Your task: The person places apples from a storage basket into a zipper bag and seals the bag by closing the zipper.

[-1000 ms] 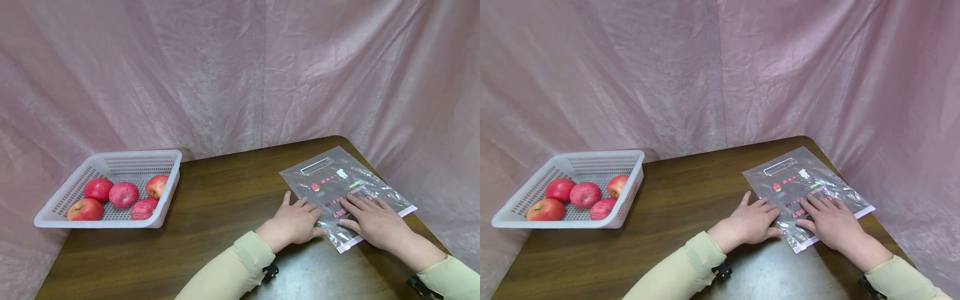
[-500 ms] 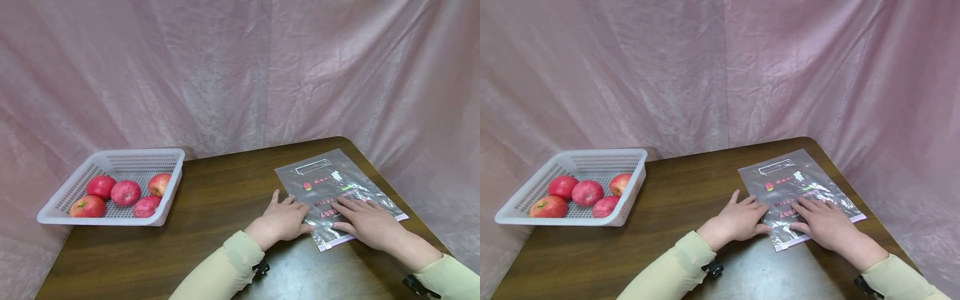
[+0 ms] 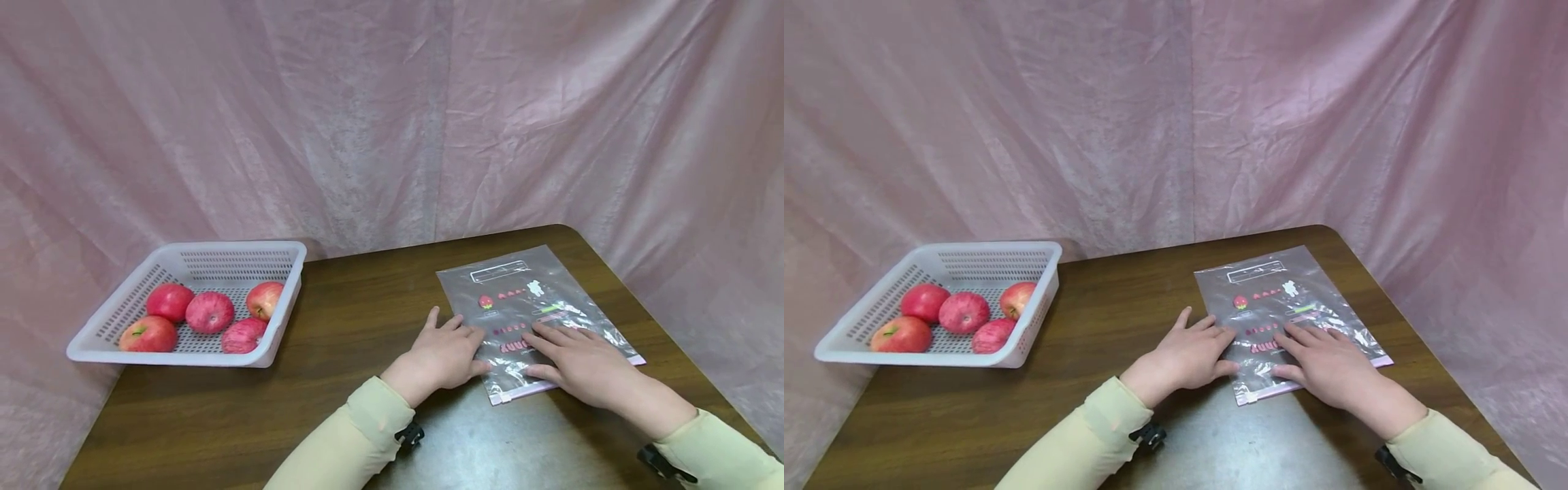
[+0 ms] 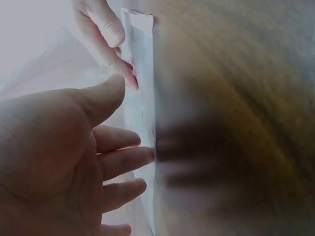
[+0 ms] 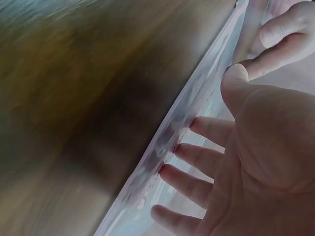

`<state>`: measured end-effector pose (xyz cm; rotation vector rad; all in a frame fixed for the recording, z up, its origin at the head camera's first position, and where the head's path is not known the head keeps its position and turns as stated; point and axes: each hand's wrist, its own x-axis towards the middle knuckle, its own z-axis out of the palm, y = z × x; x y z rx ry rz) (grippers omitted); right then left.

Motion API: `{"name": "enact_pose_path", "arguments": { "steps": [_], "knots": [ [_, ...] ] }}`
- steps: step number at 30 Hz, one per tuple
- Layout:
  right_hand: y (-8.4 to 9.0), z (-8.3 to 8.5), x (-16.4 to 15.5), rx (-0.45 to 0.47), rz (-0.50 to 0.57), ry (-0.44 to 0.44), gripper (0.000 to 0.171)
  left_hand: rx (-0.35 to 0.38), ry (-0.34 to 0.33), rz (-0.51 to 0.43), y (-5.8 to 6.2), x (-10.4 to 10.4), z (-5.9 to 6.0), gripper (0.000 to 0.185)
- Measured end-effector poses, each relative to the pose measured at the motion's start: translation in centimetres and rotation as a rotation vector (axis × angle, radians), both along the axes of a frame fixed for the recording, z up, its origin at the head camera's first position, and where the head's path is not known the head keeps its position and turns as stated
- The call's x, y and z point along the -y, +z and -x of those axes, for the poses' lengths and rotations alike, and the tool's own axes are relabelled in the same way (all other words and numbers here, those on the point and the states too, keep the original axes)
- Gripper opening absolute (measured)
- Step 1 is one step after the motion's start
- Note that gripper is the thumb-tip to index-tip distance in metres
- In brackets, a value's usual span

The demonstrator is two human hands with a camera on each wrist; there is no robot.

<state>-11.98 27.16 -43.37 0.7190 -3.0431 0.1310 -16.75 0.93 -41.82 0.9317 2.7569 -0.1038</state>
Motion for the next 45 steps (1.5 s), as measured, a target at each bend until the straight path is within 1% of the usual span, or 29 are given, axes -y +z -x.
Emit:
{"name": "enact_pose_path", "arguments": {
  "steps": [2,4,8,11,14,16,19,21,24,30,36,45],
  "knots": [
    [0.0,0.0,0.3,0.004,0.000,-0.001,0.068,-0.015,0.005,-0.003,0.0,0.0,0.0,0.068],
    [0.0,0.1,0.6,0.006,0.002,0.000,0.068,-0.045,-0.002,-0.002,0.0,0.0,0.0,0.067],
    [0.1,0.1,0.7,0.019,0.020,-0.007,0.067,-0.090,-0.055,0.000,-0.1,-0.6,-0.4,0.066],
    [0.3,0.2,0.3,0.004,0.026,-0.006,0.066,-0.084,-0.100,0.003,-0.1,-0.8,-0.7,0.066],
    [0.5,0.4,-0.7,-0.030,0.011,-0.012,0.064,-0.068,-0.114,0.005,-0.1,-0.7,-0.8,0.066],
    [0.6,0.5,-1.4,-0.037,-0.004,-0.020,0.065,-0.053,-0.106,-0.005,0.0,-0.5,-0.8,0.067],
    [0.4,0.5,-2.3,-0.008,-0.016,-0.032,0.066,-0.029,-0.083,-0.024,0.0,-0.1,-0.7,0.071],
    [0.2,0.4,-2.7,0.008,-0.018,-0.027,0.067,-0.013,-0.069,-0.036,0.1,0.1,-0.6,0.073],
    [-0.1,0.4,-2.7,0.009,-0.018,-0.014,0.069,0.008,-0.049,-0.050,0.2,0.5,-0.4,0.075],
    [-0.3,0.4,-1.9,-0.004,-0.015,0.017,0.068,0.040,-0.013,-0.082,0.3,1.6,-0.1,0.072],
    [-0.3,0.6,-0.7,-0.018,-0.015,0.044,0.066,0.041,-0.006,-0.085,0.2,3.2,0.0,0.070],
    [0.0,1.0,1.5,-0.032,-0.002,0.098,0.062,0.051,0.028,-0.075,0.1,6.0,-0.3,0.066]
  ]
}}
